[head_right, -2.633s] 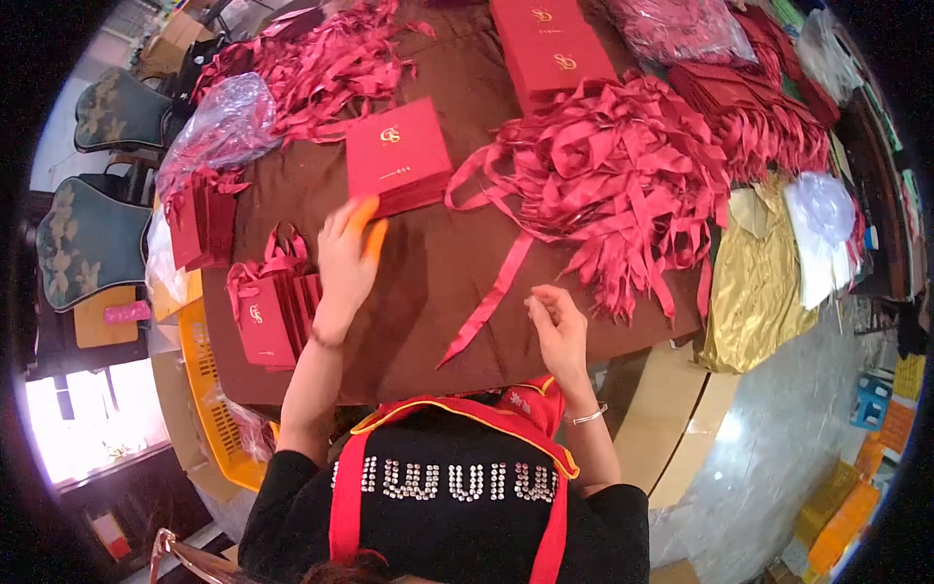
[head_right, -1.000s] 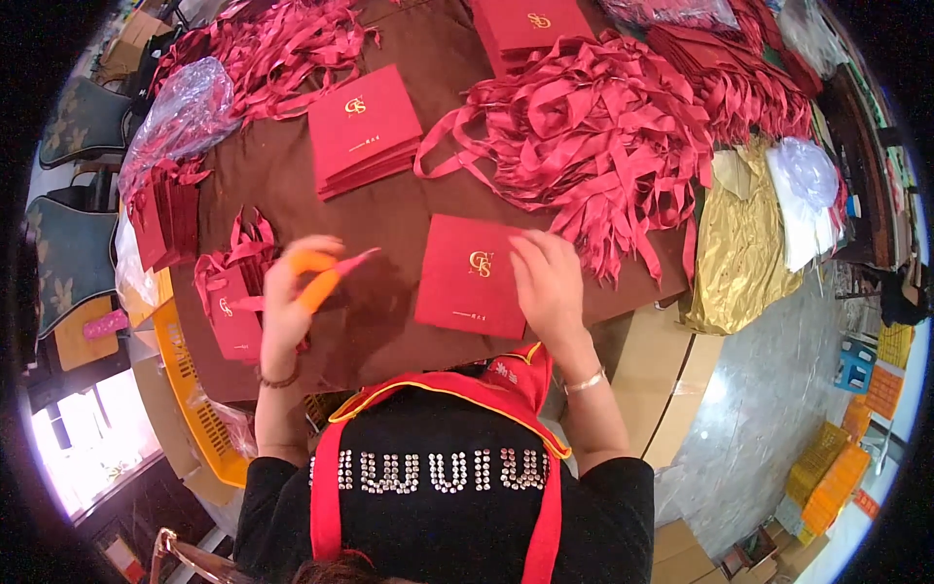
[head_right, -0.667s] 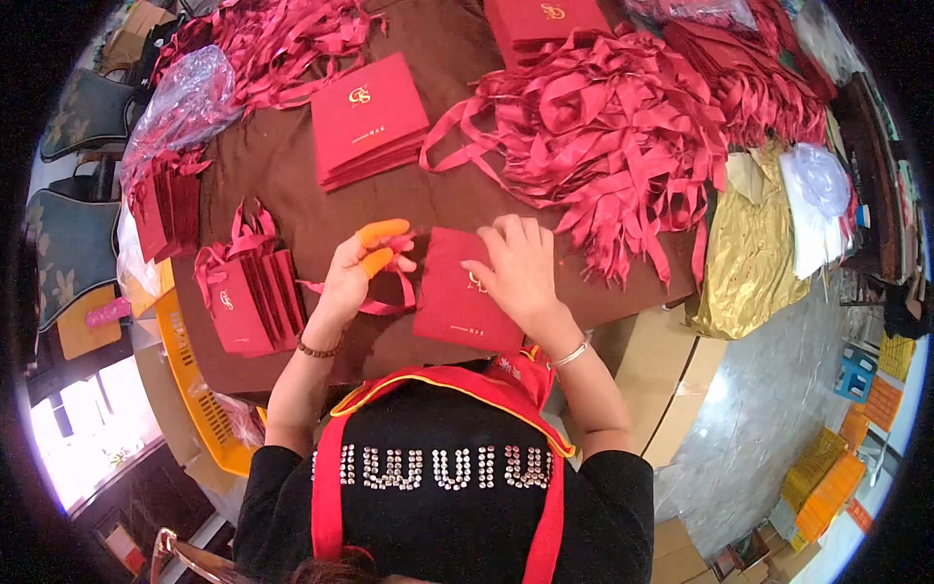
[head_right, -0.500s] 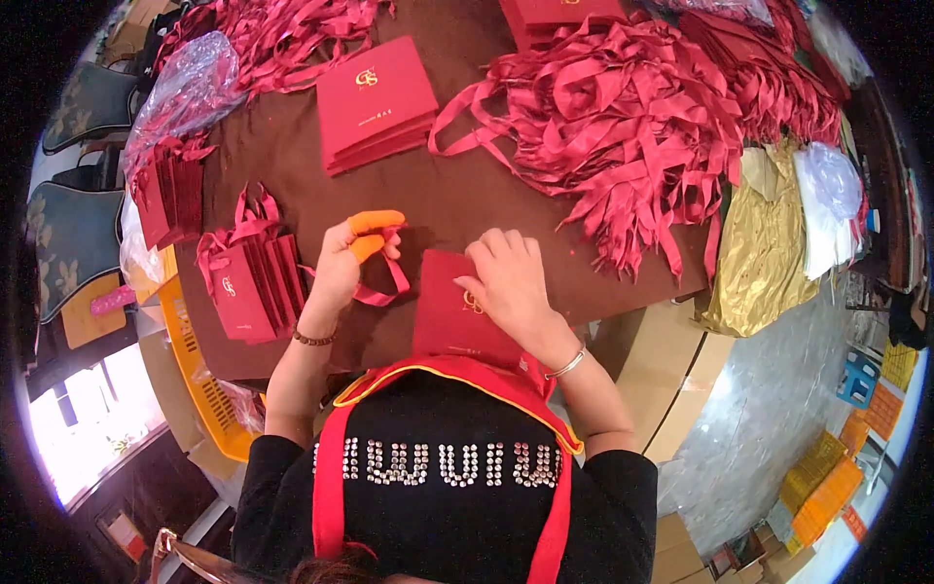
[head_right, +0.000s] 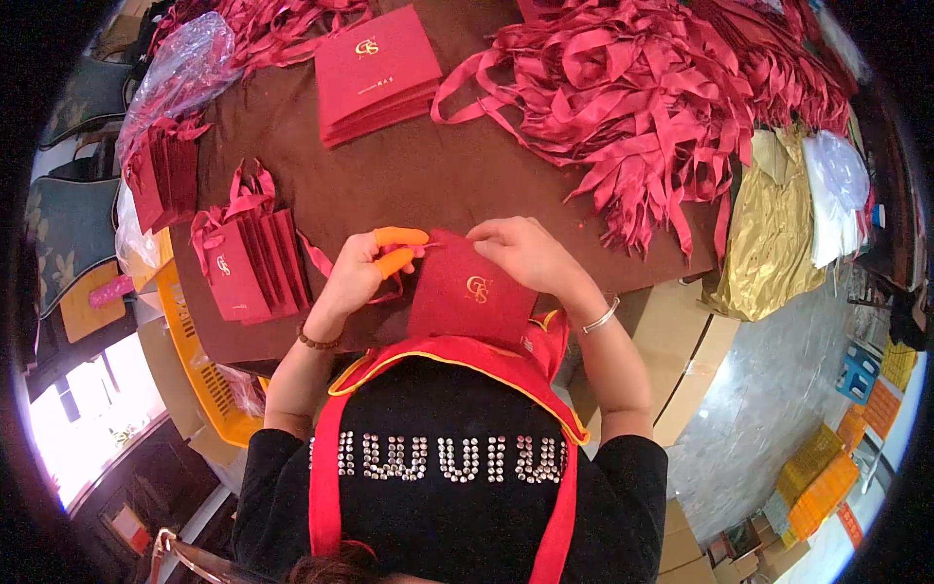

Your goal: The person attaches ribbon handles to small gift bags by hand, threading the ribbon straps into the bags and placing the assembled bags into a stack.

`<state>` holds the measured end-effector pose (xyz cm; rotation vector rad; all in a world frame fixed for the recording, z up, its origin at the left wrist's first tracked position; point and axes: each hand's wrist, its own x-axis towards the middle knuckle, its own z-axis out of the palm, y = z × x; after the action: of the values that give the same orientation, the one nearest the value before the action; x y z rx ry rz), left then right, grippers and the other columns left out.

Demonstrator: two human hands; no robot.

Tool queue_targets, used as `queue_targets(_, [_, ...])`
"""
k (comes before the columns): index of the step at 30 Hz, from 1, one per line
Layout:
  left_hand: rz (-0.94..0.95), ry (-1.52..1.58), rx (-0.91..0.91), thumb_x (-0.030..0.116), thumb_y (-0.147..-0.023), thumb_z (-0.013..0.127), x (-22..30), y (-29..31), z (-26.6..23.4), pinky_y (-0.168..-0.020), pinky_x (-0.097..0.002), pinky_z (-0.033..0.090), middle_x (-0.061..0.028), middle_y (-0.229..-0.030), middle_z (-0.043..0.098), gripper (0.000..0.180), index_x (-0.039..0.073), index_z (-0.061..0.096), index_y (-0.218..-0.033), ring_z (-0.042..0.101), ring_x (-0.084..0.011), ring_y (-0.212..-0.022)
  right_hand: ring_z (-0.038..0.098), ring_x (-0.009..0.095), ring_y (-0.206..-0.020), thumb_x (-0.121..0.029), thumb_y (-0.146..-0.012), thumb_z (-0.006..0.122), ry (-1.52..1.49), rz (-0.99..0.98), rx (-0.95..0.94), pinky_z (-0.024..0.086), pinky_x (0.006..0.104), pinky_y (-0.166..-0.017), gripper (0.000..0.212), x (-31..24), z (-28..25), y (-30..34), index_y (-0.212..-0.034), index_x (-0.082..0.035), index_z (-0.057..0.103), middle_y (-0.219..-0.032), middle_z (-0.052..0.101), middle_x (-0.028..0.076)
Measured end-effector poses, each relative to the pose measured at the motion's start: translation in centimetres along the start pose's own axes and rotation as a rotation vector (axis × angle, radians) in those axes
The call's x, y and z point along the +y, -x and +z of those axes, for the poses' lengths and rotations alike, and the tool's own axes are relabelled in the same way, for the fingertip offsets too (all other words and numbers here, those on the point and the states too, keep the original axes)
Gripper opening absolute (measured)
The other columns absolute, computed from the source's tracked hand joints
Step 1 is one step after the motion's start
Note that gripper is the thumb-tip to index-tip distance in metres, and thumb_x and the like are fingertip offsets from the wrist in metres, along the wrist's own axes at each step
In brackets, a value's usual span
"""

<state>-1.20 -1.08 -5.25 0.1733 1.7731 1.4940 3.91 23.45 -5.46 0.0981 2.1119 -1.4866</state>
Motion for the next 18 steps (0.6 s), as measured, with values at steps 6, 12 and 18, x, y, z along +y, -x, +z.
queue_targets(6, [0.193,-0.397,0.157,0.003,-0.083,0.064,-0.2,0.0,2.4,-0.067,-0.0246,0.047,-0.0071,-0.092,0.067,0.021,-0.001,0.065,-0.104,0.061,-0.0124,-0.076,0.057,0.01,-0.073,-0.015,-0.086,0.058,-0.08,0.003,0.016,0.046,0.0258,-0.068,0.028,0.7,0.4,0.1,-0.104,0.005,0.062,-0.08,0.066,0.007])
queue_targets(12, [0.337,-0.555,0.269,0.004,-0.079,0.066,-0.2,0.2,3.1,-0.06,-0.0282,0.046,-0.0108,-0.08,0.062,0.015,0.002,0.067,-0.094,0.061,-0.0179,-0.069,0.057,0.009,-0.075,-0.015,-0.086,0.058,-0.084,0.035,0.011,0.046,0.0255,-0.069,0.028,0.0,0.7,0.2,-0.105,0.005,0.062,-0.081,0.066,0.007])
queue_targets(18, [0.3,-0.564,0.237,0.006,-0.078,0.067,-0.1,0.3,4.2,-0.058,-0.0282,0.046,-0.0114,-0.08,0.063,0.011,0.001,0.066,-0.087,0.06,-0.0169,-0.066,0.057,0.009,-0.077,-0.014,-0.087,0.058,-0.114,0.039,0.01,0.047,0.0252,-0.072,0.029,0.7,0.8,0.0,-0.109,0.005,0.061,-0.084,0.066,0.006])
